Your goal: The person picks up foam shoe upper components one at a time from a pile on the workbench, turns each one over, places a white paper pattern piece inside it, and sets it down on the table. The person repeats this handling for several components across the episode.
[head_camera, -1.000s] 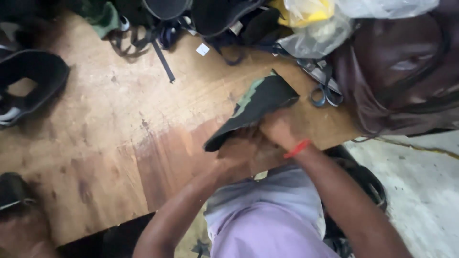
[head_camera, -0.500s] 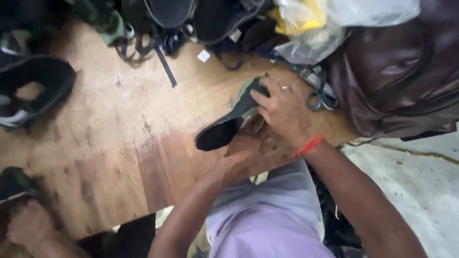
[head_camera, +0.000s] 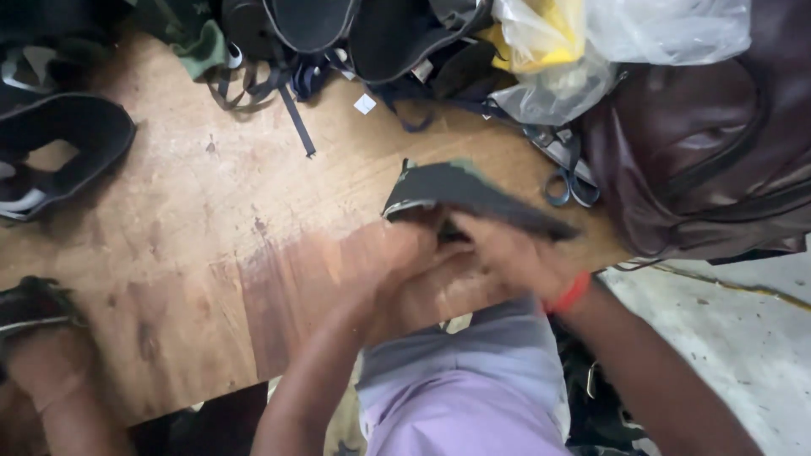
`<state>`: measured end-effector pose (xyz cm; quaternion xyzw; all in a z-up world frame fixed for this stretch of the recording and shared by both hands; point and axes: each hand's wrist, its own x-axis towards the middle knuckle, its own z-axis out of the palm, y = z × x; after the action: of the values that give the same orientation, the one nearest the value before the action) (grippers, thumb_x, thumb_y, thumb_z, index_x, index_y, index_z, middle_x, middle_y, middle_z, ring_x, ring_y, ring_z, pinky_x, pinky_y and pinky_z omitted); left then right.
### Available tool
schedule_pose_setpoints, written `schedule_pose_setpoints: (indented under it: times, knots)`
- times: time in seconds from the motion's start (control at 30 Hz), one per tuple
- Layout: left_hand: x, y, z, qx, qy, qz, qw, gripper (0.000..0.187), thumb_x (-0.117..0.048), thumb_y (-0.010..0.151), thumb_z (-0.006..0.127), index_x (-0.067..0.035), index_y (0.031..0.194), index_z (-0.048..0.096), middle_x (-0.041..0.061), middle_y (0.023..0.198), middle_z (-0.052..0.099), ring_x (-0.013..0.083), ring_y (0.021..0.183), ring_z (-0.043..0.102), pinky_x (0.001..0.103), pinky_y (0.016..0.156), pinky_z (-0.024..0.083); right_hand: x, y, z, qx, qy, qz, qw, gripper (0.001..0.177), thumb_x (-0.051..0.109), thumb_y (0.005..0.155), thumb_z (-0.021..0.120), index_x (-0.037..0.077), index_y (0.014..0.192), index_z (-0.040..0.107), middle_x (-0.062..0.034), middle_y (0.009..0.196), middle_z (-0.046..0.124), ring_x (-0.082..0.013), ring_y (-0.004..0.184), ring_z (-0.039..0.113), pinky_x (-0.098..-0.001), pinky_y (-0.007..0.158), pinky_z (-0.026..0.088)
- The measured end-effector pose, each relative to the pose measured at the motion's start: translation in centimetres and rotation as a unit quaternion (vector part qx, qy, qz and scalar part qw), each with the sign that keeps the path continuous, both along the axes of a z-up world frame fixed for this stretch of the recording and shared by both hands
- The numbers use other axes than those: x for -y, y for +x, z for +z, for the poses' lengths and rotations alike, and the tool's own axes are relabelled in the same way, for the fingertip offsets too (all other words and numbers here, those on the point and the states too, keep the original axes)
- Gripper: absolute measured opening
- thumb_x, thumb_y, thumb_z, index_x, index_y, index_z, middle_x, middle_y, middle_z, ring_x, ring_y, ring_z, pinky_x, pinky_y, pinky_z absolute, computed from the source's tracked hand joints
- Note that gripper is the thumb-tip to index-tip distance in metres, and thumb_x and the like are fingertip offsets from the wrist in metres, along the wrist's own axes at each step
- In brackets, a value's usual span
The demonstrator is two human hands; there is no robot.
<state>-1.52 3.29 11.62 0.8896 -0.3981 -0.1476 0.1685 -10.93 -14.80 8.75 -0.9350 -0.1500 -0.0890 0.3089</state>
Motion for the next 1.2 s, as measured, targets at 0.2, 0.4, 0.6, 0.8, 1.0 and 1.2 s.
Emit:
schedule_pose_setpoints:
  times: [0.2,0.4,0.6,0.8,1.0,1.2]
  knots:
    - [-0.4,2.1,-7.1,0.013,-0.166,-0.031,0.986,0.068,-0.058,0.084,0.074,-0.009,0.129,0.063,0.020,0.124,0.069,0.0384,0.112,0.065,0.048,0.095,0.051,3.1,2.3,-13.0,0.027,-0.124,-0.094,0.987,0.038,0.018,0.104,0.050,0.003,0.139,0.057,-0.0196,0.140,0.060,-0.0322,0.128,0.059,-0.0428,0.106,0.047]
    - [-0.5,1.8,-4.0,-0.018,-0.079,0.025,0.996,0.067,-0.056,0.086,0.072,-0.009,0.132,0.060,0.022,0.129,0.064,0.0403,0.113,0.063,0.049,0.093,0.050,0.1,4.1,-10.0,-0.132,0.086,-0.163,0.974,0.033,0.020,0.105,0.047,0.005,0.132,0.061,-0.0157,0.135,0.066,-0.0290,0.124,0.062,-0.0411,0.106,0.047]
    - [0.2,2.6,-7.1,-0.074,-0.137,0.105,0.982,0.050,-0.032,0.094,0.052,-0.016,0.141,0.053,0.019,0.136,0.060,0.0418,0.111,0.065,0.050,0.090,0.053,0.8,3.3,-8.7,0.117,-0.094,-0.071,0.986,0.046,0.005,0.100,0.053,0.006,0.146,0.055,-0.0195,0.147,0.058,-0.0365,0.137,0.054,-0.0514,0.117,0.036]
    - [0.0,2.9,-8.0,-0.118,0.000,0.084,0.989,0.043,-0.030,0.101,0.049,-0.017,0.142,0.054,0.019,0.140,0.061,0.0406,0.119,0.064,0.050,0.096,0.051,1.0,4.7,-11.7,0.078,-0.126,-0.122,0.981,0.060,0.010,0.085,0.064,0.003,0.143,0.051,-0.0210,0.145,0.056,-0.0402,0.138,0.050,-0.0556,0.121,0.026]
    - [0.3,4.5,-15.2,0.057,-0.232,0.038,0.970,0.079,-0.015,0.086,0.062,-0.005,0.158,0.031,0.028,0.157,0.038,0.0450,0.141,0.043,0.045,0.113,0.040,0.3,4.6,-8.4,0.056,-0.091,-0.125,0.986,0.049,0.008,0.091,0.062,0.008,0.140,0.059,-0.0182,0.139,0.063,-0.0345,0.135,0.055,-0.0546,0.128,0.025]
    - [0.8,3.9,-11.5,-0.058,-0.245,0.044,0.967,0.079,-0.012,0.093,0.060,0.000,0.161,0.023,0.028,0.160,0.034,0.0443,0.148,0.033,0.044,0.119,0.033,0.7,4.6,-10.7,0.106,-0.153,-0.157,0.970,0.061,0.028,0.086,0.068,0.010,0.143,0.059,-0.0158,0.146,0.058,-0.0356,0.141,0.047,-0.0623,0.120,0.025]
